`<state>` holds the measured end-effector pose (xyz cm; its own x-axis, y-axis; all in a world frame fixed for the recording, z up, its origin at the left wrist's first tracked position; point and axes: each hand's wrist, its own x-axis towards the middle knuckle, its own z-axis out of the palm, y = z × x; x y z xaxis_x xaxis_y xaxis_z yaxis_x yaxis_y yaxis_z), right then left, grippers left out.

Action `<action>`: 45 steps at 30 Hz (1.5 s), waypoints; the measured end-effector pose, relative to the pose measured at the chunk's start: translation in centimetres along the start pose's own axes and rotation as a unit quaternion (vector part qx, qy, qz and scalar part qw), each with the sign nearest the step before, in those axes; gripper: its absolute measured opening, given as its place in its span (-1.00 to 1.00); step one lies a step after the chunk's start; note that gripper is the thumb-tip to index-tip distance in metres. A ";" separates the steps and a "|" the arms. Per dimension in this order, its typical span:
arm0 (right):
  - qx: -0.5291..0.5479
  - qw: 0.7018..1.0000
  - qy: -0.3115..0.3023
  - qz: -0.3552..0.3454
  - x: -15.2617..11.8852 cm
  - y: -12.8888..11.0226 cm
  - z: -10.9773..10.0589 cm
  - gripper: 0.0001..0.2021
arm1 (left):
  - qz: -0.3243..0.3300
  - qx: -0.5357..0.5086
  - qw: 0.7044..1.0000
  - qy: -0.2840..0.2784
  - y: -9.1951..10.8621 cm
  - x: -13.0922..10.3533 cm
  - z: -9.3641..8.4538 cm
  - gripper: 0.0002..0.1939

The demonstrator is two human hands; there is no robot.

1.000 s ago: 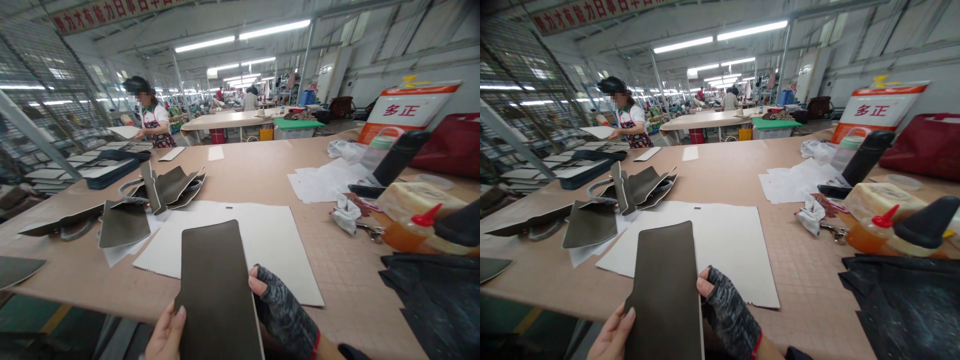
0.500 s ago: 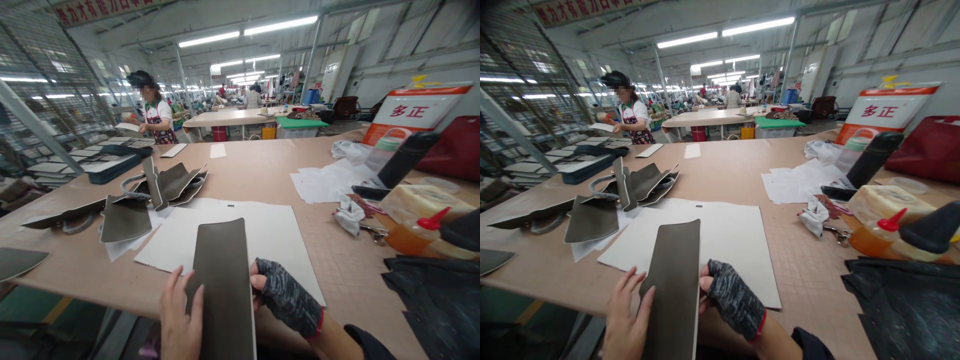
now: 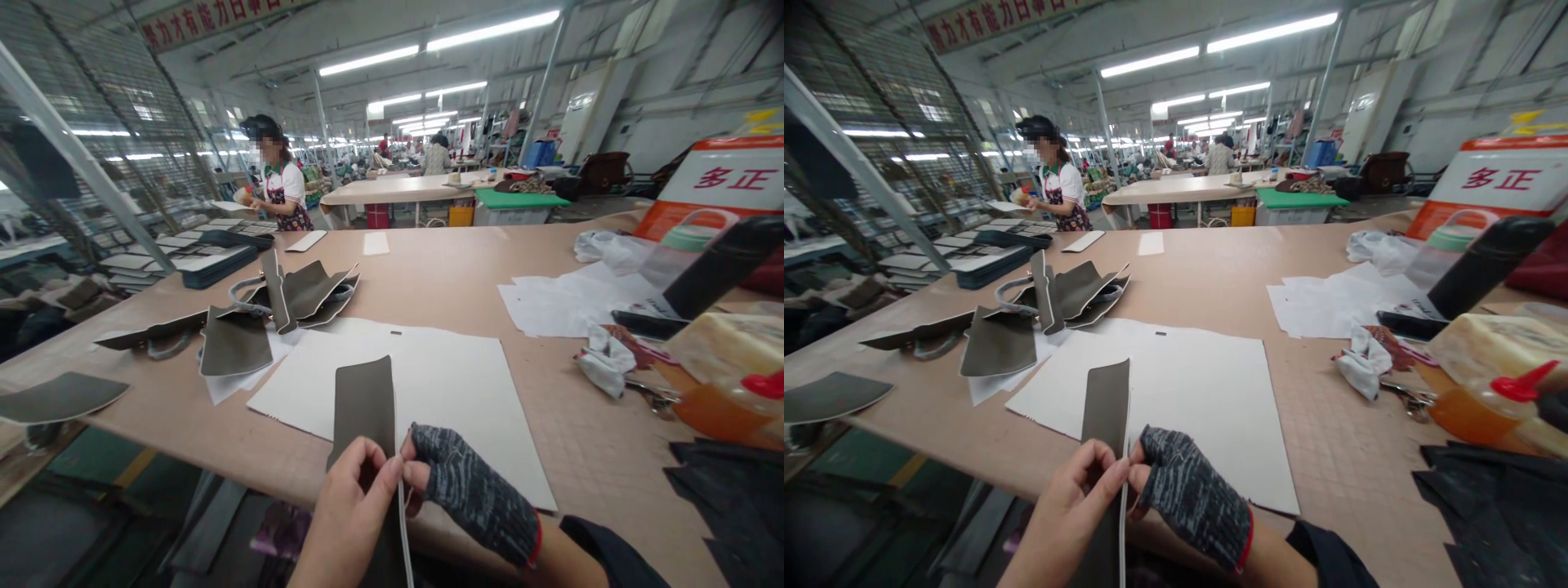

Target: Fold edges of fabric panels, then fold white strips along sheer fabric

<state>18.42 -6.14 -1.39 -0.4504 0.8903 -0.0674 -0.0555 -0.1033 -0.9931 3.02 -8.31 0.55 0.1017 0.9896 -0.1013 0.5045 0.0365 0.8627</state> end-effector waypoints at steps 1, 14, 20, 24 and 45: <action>-0.010 1.000 0.001 -0.003 0.0 0.1 0.1 -0.77 | 0.001 0.006 1.000 0.004 0.0 -0.2 -0.1 -0.67; 0.023 0.999 -0.019 -0.014 0.5 1.0 1.5 -0.76 | 0.054 0.102 0.992 0.059 -0.9 -1.1 -0.2 -0.76; 0.003 1.000 0.016 -0.010 0.6 0.1 1.8 -0.83 | 0.069 0.067 0.991 0.089 -1.6 -1.2 -0.1 -0.76; 0.004 1.000 0.013 -0.013 0.7 -0.6 1.9 -0.85 | 0.034 0.007 0.996 0.079 -1.1 -1.4 -0.6 -0.69; -0.230 0.971 0.061 -0.006 -0.6 -1.2 3.0 -0.81 | 0.029 0.098 0.995 0.002 0.6 -2.0 -2.1 -0.77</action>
<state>16.09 -7.85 0.10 -0.3418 0.9390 -0.0380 0.3568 0.0923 -0.9296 1.30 -10.00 2.32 0.1321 0.9899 -0.0525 0.6554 -0.0475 0.7538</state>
